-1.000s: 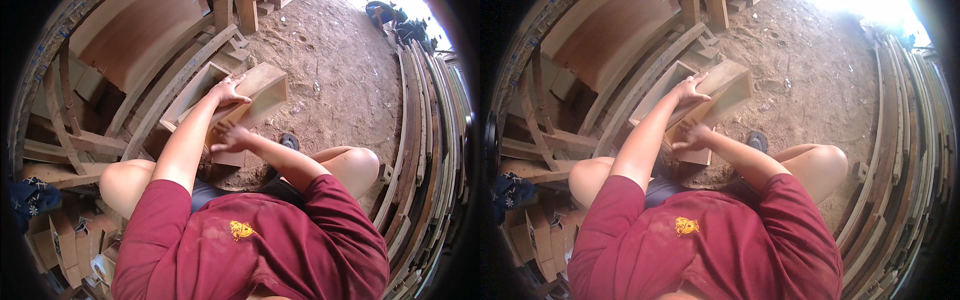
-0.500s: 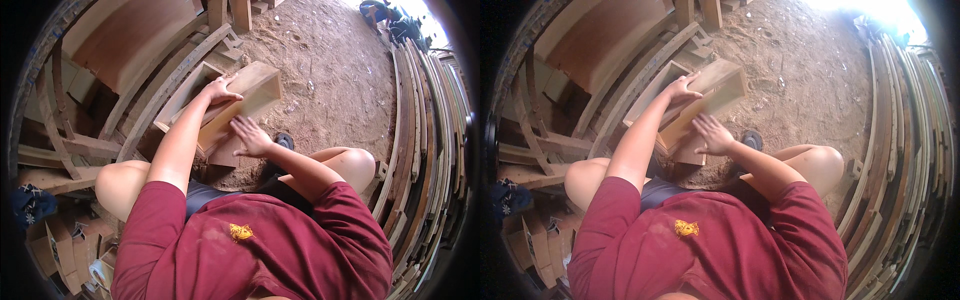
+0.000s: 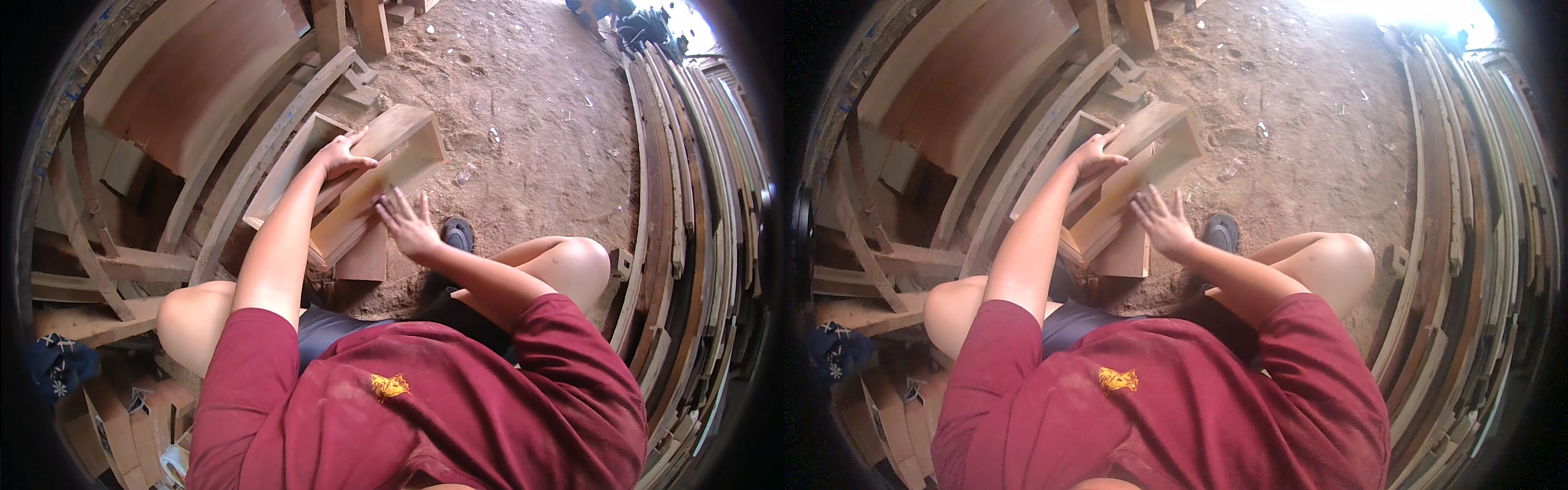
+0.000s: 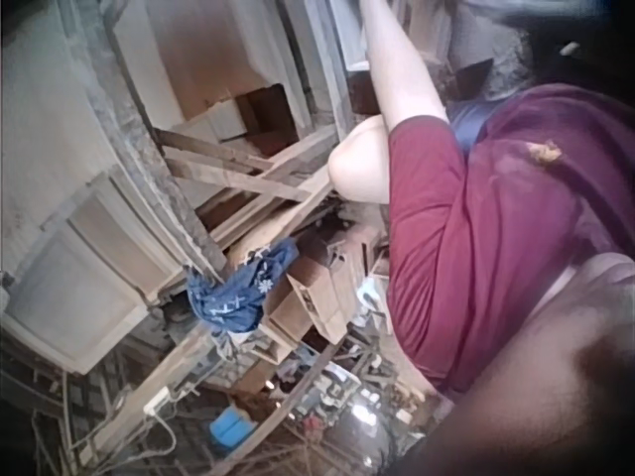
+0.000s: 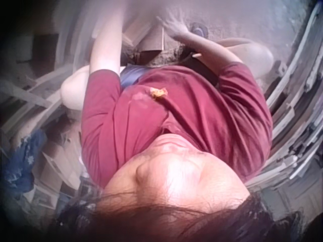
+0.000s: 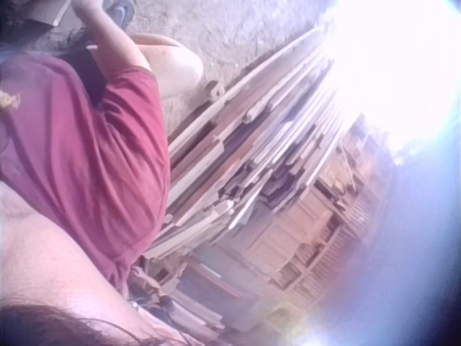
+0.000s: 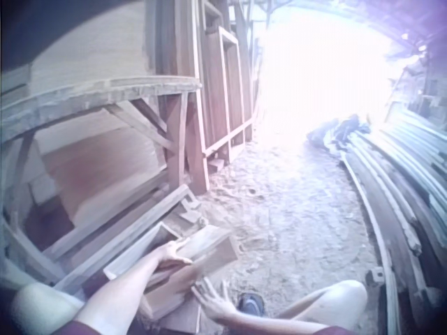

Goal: The person assembles a small wooden frame by hand, fitting pieces together and adjusting alignment. The person repeatedly checks fit and repositions components to ensure proper assembly.

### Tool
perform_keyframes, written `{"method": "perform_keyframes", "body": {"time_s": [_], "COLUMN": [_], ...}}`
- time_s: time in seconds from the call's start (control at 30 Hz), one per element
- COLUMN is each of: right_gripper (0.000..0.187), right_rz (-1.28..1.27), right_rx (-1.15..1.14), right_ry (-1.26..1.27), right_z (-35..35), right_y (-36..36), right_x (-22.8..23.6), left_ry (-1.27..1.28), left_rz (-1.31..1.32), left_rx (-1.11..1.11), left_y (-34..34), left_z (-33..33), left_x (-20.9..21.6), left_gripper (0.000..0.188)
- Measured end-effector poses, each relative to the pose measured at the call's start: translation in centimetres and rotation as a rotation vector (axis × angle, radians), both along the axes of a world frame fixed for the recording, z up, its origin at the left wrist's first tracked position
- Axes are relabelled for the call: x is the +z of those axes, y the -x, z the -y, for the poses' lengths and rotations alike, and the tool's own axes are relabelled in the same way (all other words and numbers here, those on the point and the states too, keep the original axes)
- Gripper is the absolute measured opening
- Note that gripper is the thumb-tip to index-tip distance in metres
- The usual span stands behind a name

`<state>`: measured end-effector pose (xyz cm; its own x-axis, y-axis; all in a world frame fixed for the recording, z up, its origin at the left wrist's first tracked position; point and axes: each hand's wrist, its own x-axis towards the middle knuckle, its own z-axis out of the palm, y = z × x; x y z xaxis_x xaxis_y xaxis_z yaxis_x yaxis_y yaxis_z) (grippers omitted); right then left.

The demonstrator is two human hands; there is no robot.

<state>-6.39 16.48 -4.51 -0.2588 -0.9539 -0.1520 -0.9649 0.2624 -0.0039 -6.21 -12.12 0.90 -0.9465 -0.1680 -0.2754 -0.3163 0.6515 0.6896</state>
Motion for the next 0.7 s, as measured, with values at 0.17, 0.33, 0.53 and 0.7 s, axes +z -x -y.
{"method": "perform_keyframes", "body": {"time_s": [0.17,0.33,0.53,0.7], "right_gripper": [0.068,0.076,0.08,0.083], "right_rz": [-0.193,-0.129,-0.042,0.067], "right_rx": [-0.03,-0.311,-0.253,-0.376], "right_ry": [0.062,-0.038,-0.015,0.087], "right_z": [-0.5,-0.9,-0.2,0.8], "right_y": [0.9,7.0,3.3,4.8], "right_x": [-2.1,0.7,1.3,1.4], "left_ry": [-0.011,-0.008,-0.021,0.069], "left_rz": [-0.001,-0.024,-0.015,0.005], "left_rx": [-0.009,0.006,0.014,0.022], "left_y": [0.0,-0.3,-0.5,0.1], "left_z": [-0.1,-0.2,0.0,-0.5], "left_x": [0.3,0.6,0.5,0.1], "left_gripper": [0.127,0.126,0.127,0.126]}}
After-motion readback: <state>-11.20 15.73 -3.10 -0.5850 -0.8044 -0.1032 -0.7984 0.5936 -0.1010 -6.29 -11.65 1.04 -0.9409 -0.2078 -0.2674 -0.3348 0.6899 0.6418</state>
